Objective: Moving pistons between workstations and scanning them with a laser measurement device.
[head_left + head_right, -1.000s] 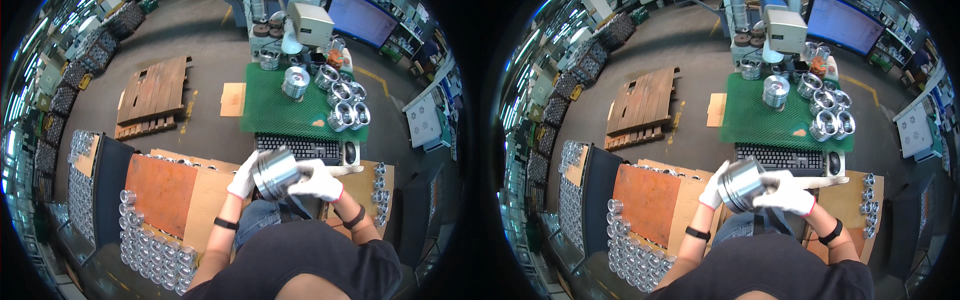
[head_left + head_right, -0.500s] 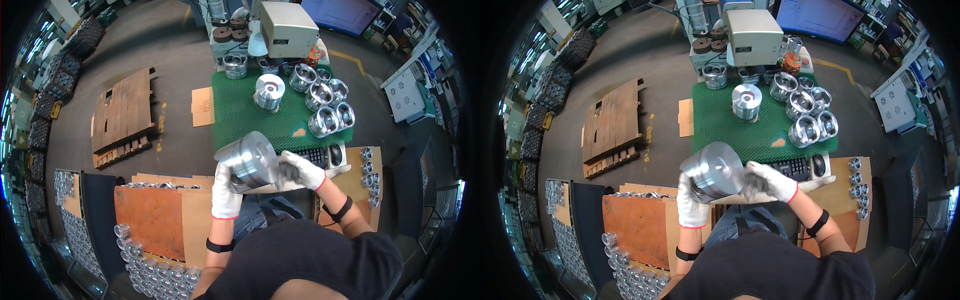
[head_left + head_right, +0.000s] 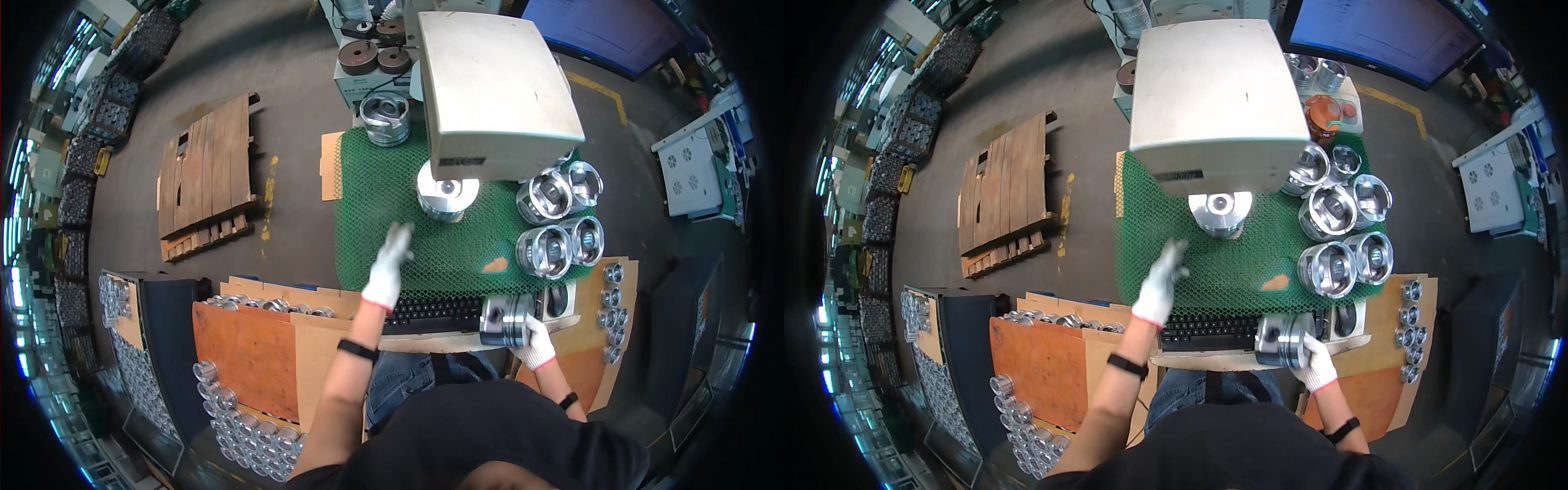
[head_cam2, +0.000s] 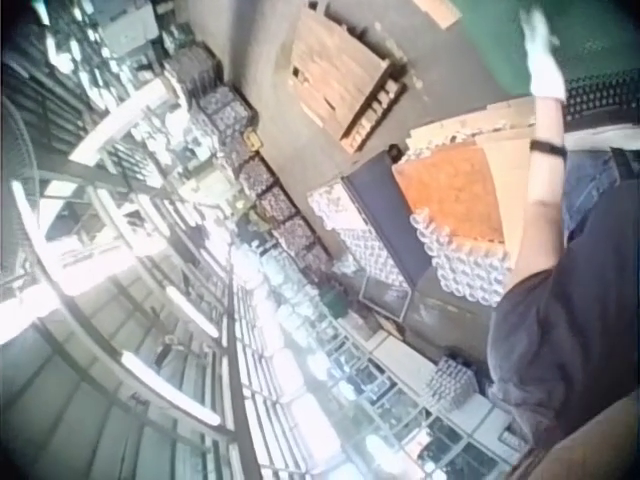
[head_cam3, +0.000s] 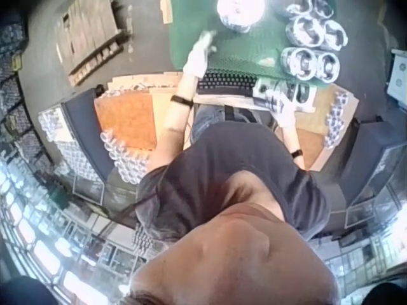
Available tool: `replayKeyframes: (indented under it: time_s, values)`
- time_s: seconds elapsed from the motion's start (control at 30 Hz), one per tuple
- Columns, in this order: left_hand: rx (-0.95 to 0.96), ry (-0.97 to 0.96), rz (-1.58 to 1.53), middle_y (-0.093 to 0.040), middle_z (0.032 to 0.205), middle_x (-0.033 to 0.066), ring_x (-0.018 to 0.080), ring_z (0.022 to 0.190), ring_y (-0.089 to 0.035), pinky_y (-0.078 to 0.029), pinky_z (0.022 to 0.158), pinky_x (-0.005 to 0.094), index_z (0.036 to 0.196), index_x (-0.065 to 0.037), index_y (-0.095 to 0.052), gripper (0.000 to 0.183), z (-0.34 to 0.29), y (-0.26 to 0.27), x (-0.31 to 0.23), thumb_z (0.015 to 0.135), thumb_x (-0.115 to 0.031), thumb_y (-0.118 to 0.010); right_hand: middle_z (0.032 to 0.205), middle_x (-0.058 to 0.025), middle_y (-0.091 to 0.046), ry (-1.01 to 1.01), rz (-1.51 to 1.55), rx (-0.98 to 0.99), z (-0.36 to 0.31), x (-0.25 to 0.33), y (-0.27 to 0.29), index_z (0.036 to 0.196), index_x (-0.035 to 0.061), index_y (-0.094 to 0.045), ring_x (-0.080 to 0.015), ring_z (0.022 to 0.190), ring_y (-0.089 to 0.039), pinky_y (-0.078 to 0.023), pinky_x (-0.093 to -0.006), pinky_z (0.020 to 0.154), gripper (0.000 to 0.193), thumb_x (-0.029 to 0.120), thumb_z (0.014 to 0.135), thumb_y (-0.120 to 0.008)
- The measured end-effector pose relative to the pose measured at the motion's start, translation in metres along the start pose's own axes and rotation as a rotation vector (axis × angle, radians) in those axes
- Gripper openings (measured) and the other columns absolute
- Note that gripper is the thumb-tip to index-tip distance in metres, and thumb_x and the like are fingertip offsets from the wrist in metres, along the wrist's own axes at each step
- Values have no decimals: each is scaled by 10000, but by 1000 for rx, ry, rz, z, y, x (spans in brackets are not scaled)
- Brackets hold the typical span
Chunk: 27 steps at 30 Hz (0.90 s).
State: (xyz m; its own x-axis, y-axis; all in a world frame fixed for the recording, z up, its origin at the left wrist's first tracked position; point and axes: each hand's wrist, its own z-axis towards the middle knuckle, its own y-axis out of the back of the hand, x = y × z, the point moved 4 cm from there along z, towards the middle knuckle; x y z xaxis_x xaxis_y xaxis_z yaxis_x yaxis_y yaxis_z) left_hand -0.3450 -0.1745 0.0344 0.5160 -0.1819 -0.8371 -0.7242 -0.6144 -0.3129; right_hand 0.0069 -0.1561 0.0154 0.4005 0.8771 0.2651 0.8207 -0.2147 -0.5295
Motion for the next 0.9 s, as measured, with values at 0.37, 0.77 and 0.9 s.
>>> replayKeyframes:
  time_s: [0.37,0.77,0.9]
  values:
    - [135,-148,-153,-505,1329,152,240,1182,-534,-427,1016,337,1472,-26,-211,1022,58,-42,-30,640,-56,-804,855,-13,-603,80,-340,-37,0,6,-31,1090,35,-573,-99,701,-581,-509,-216,637,280,73,828,-663]
    - [-359,131,-203,-519,1272,177,262,1084,-589,-515,905,361,1457,-1,-236,994,-202,131,74,610,57,-753,1012,-66,-678,601,-641,226,131,67,-243,1181,-21,-586,-146,892,-646,-504,-289,857,431,56,782,-729]
    - [-584,189,-255,-534,1256,162,258,1023,-613,-514,900,358,1458,-39,-261,980,-269,179,95,603,96,-719,989,-67,-680,569,-755,152,151,60,-274,1112,-2,-627,-136,858,-643,-498,-274,809,343,47,786,-719]
